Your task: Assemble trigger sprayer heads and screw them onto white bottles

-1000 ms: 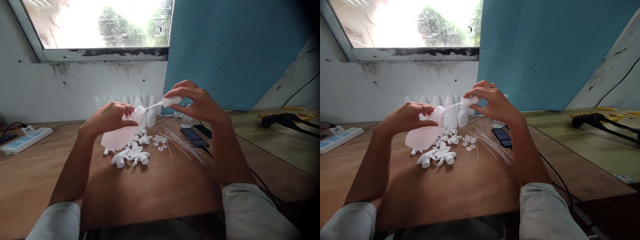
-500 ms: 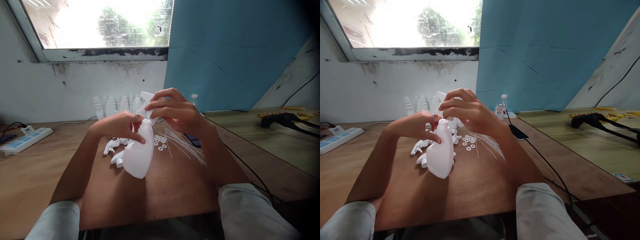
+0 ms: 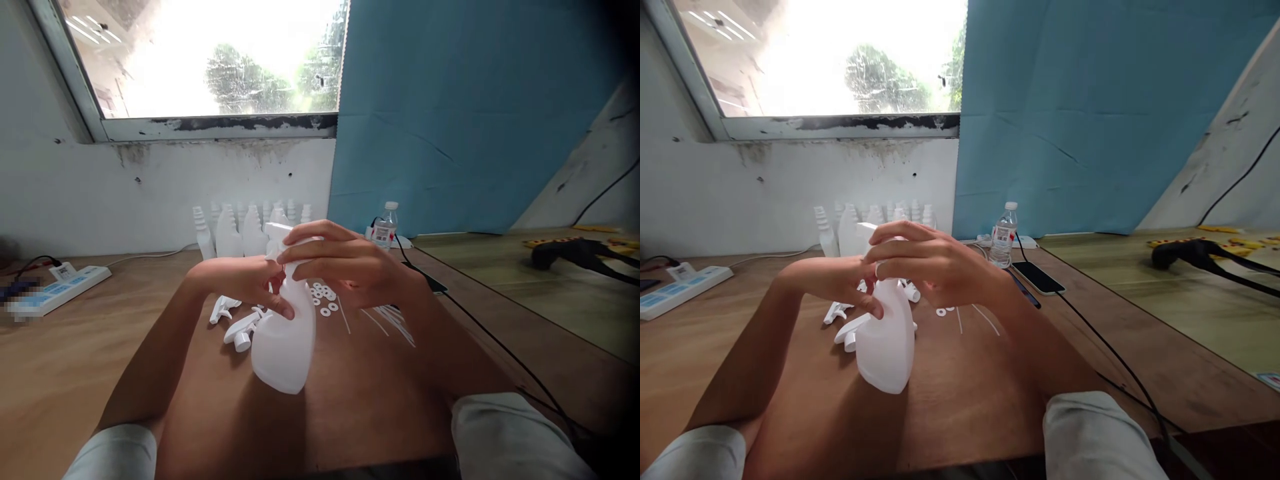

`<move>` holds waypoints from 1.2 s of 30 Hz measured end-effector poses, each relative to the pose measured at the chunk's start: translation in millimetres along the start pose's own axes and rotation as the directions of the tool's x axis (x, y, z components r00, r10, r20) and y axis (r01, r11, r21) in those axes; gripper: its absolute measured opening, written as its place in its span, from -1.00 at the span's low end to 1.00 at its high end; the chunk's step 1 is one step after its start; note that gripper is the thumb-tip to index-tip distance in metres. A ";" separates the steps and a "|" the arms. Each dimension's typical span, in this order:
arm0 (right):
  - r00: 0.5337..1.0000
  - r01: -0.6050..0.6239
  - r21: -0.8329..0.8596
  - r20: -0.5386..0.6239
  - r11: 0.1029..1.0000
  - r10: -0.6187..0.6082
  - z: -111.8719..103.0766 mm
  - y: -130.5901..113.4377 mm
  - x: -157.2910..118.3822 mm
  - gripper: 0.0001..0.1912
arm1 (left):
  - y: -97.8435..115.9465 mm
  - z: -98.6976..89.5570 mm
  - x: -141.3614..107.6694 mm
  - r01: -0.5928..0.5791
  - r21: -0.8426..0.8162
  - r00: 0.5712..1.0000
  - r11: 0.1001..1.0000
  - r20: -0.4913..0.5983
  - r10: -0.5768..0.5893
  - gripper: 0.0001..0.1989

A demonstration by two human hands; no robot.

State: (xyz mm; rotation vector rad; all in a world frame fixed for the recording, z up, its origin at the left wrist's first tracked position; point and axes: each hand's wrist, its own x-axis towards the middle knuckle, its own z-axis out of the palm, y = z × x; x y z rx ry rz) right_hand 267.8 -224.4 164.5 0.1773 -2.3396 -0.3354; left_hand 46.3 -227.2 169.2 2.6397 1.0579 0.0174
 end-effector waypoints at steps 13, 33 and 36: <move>1.000 0.026 0.186 -0.014 0.982 -0.024 8.3 -1.5 -0.6 -0.69 | -22.6 -17.6 -31.1 0.014 -0.174 0.990 0.985 0.139 0.010 -0.63; 0.830 -0.224 0.396 -0.402 0.891 0.387 24.1 -6.9 2.6 -0.86 | -5.2 -18.4 -43.3 -0.244 0.045 0.876 0.969 -0.418 0.240 -0.66; 0.756 -0.327 0.605 -0.295 0.726 0.585 25.8 -5.2 3.7 -0.83 | -6.1 -17.5 -45.4 -0.253 0.033 0.864 0.967 -0.441 0.241 -0.66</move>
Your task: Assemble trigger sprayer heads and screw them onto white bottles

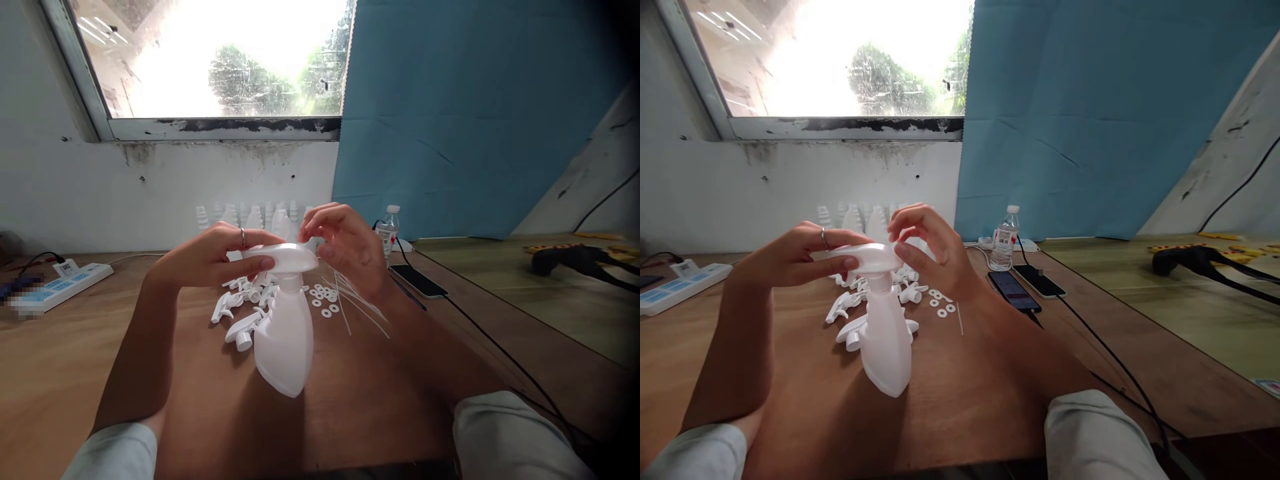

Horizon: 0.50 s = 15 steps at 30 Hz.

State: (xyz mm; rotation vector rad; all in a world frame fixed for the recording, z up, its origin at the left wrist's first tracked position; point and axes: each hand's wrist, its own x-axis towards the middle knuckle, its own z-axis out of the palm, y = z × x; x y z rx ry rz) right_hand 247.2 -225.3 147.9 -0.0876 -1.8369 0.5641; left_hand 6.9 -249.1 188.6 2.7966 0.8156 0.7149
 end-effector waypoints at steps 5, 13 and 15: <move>0.918 -0.397 0.275 0.133 0.876 0.374 3.4 11.3 -9.7 -0.76 | 1.6 -0.4 -2.2 -0.042 0.012 0.997 0.999 -0.066 0.043 -0.66; 0.804 -0.593 0.592 0.472 0.546 0.362 36.6 19.7 -45.8 -0.63 | 3.3 -0.8 -3.8 -0.071 0.027 0.992 0.997 -0.102 0.073 -0.68; 0.806 -0.591 0.618 0.480 0.519 0.347 46.5 21.9 -50.0 -0.59 | 2.4 -1.0 -4.1 -0.069 0.014 0.993 0.997 -0.095 0.070 -0.68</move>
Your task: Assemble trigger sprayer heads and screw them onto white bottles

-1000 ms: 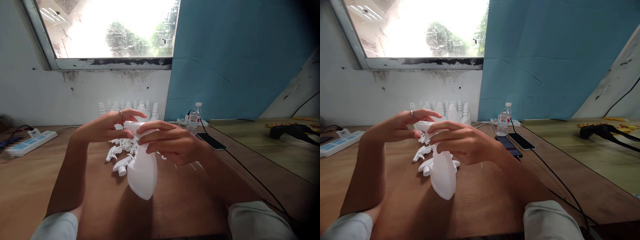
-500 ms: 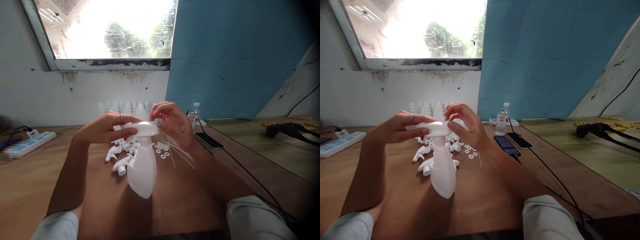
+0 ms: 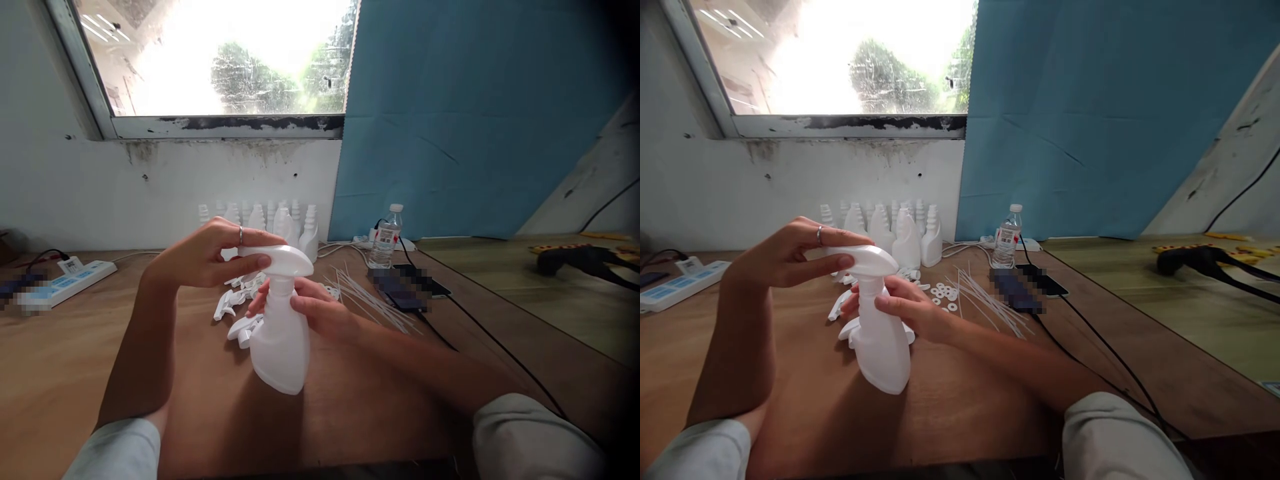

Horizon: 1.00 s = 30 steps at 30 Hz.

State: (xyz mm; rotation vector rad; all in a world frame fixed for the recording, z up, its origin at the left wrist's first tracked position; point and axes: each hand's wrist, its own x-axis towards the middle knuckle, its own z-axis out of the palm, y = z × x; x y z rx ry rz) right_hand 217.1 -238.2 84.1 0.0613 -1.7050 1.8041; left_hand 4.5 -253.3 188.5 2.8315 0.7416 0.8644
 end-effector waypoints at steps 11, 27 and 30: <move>0.996 0.065 0.031 -0.069 0.997 -0.063 7.6 13.6 7.7 -0.66 | -1.4 0.4 0.3 0.025 -0.031 0.999 0.999 0.026 -0.024 -0.65; 0.998 0.035 0.103 -0.051 0.994 -0.030 10.8 13.1 10.1 -0.55 | 3.2 0.2 0.8 0.003 -0.037 0.999 0.999 0.033 -0.001 -0.67; 0.999 0.009 0.065 -0.050 0.998 -0.005 10.9 13.1 10.3 -0.65 | 7.4 -0.5 0.9 -0.018 -0.063 0.999 0.998 0.041 0.021 -0.67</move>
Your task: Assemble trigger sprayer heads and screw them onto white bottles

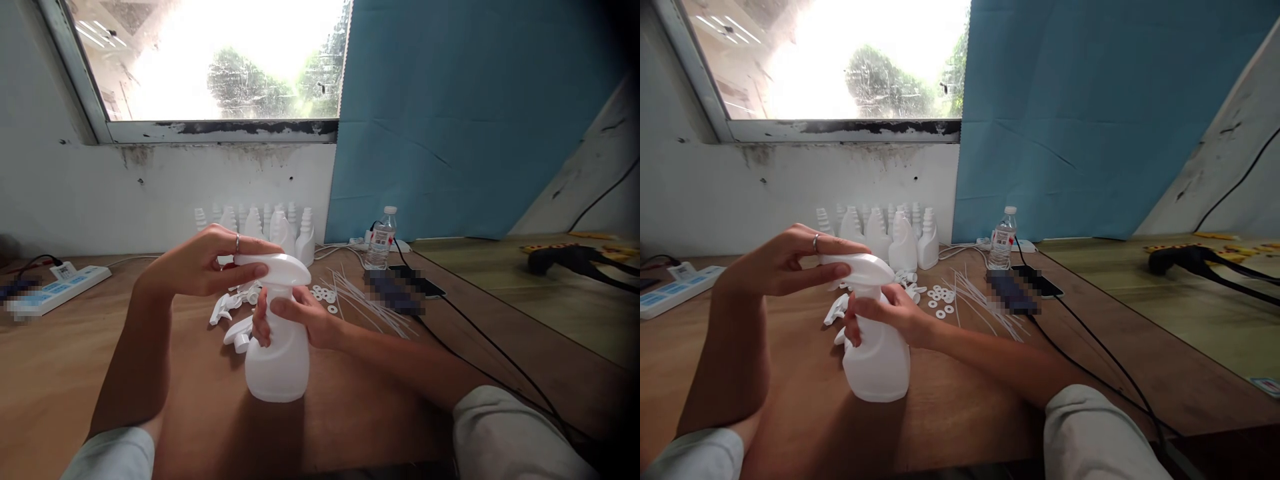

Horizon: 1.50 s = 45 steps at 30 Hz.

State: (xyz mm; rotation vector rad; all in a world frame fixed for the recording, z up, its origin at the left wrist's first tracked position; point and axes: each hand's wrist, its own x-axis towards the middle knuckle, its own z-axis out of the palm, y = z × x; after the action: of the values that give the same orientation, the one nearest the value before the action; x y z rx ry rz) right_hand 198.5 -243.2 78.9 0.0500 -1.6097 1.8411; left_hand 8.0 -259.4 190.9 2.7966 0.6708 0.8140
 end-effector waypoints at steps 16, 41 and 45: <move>0.987 -0.024 0.184 0.158 0.983 -0.006 -8.5 5.1 1.9 -0.50 | 4.4 -1.7 -0.8 0.033 0.041 0.999 0.999 0.027 -0.034 -0.68; 0.993 0.016 0.179 0.113 0.984 -0.037 -14.5 11.9 -0.6 -0.51 | 3.6 -0.6 0.6 0.035 0.016 0.998 0.999 0.060 -0.036 -0.67; 0.992 0.014 0.181 0.120 0.983 -0.036 -13.3 12.9 -1.5 -0.53 | 7.9 -1.1 -1.2 0.055 0.056 0.997 0.997 0.045 -0.058 -0.67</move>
State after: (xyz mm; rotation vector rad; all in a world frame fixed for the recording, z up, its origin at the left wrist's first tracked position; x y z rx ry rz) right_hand 198.4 -232.1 64.0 0.2681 -1.5120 1.9930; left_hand 9.5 -266.9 193.4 2.8210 0.7719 0.7279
